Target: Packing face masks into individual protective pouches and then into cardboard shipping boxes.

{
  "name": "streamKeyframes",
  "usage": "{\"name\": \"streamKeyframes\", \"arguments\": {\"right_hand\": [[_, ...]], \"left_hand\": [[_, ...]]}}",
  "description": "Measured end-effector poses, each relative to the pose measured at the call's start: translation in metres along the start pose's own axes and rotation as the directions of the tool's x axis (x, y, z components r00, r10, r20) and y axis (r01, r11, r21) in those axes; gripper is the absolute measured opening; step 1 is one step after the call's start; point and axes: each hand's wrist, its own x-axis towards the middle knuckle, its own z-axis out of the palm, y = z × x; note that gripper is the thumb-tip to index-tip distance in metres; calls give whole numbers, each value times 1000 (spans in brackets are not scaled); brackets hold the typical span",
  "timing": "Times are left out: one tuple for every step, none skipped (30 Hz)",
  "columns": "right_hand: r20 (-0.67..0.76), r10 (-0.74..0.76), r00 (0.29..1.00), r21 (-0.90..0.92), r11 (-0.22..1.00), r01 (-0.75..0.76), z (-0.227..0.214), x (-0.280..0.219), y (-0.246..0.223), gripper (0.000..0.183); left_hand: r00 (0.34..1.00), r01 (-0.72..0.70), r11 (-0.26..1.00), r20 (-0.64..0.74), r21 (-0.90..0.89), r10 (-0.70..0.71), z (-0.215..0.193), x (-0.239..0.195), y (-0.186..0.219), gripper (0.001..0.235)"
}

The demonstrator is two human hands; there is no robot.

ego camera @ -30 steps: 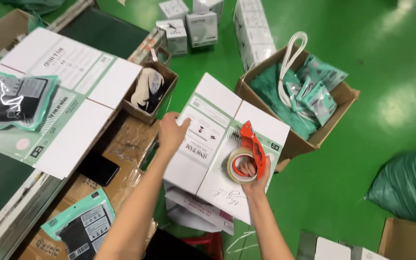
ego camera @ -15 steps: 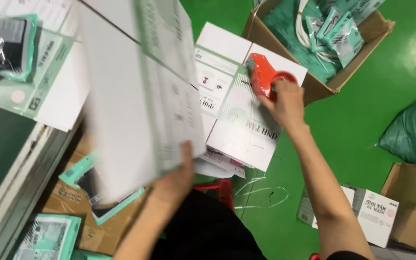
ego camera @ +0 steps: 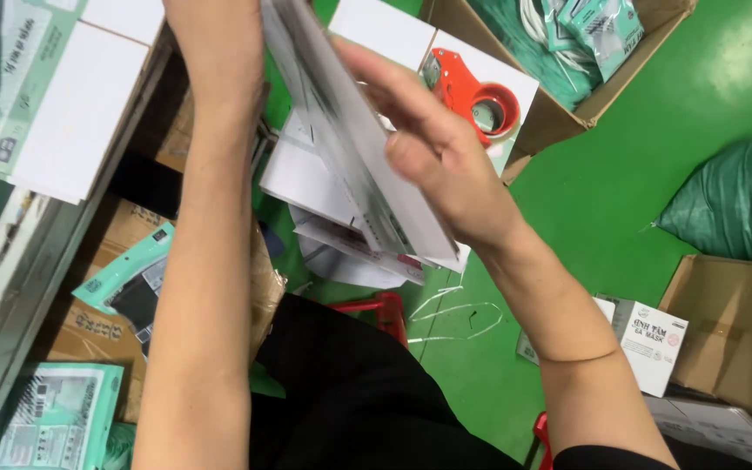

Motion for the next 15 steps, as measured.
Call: {"name": "streamKeyframes", "arguments": {"right_hand": [[21, -13, 1000, 22, 1000, 13, -1, 2, 2, 81], [23, -25, 999, 18, 1000, 25, -3, 1, 3, 81], [2, -5, 1000, 5, 1000, 5, -3, 1, 3, 83], [4, 11, 1000, -13, 1000, -11, -6, 5, 2, 86], [29, -5, 1000, -23, 1000, 5, -1, 5, -2, 86], [43, 12, 999, -21, 1000, -11, 4, 8, -5, 89], [57, 29, 998, -20, 999, -28, 10, 11, -7, 91], [78, 28, 997, -22, 999, -26, 13, 12, -8, 91], [86, 51, 995, -6, 999, -51, 18, 12, -9, 91], [104, 71, 992, 8, 997, -73, 23, 13, -10, 91], [133, 68, 989, 4, 998, -69, 26, 10, -11, 91], [115, 74, 991, -9, 997, -73, 27, 15, -13, 92], [98, 79, 992, -20, 997, -78, 26, 19, -16, 92], [110, 64, 992, -29, 998, -61, 27, 18, -16, 92], [89, 87, 992, -35, 996, -84, 26, 16, -15, 93]], "left_hand": [[1000, -2, 1000, 27, -5, 2, -5, 5, -9, 24], [1000, -15, 1000, 26, -6, 15, -6, 1, -1, 24], [997, 74, 990, 40, -120, -69, -8, -3, 8, 21], [989, 149, 961, 40, -233, -144, -12, -6, 18, 21], [992, 125, 963, 16, -237, -124, -15, -6, 32, 21], [984, 157, 918, -23, -364, -177, -19, 0, 47, 26], [971, 179, 855, -50, -488, -232, -23, 5, 61, 32], [971, 166, 857, -71, -489, -228, -23, 11, 56, 32], [988, 84, 871, -76, -484, -138, -23, 16, 50, 35], [995, -6, 880, -89, -475, -42, -28, 21, 45, 39], [992, -25, 882, -118, -470, -35, -28, 16, 44, 39], [979, 148, 871, -55, -468, -196, -27, 22, 46, 47], [936, 316, 831, 7, -457, -352, -26, 29, 49, 56], [942, 295, 836, -4, -462, -335, -29, 28, 57, 56], [946, 269, 851, -44, -451, -322, -32, 27, 65, 59]]}}
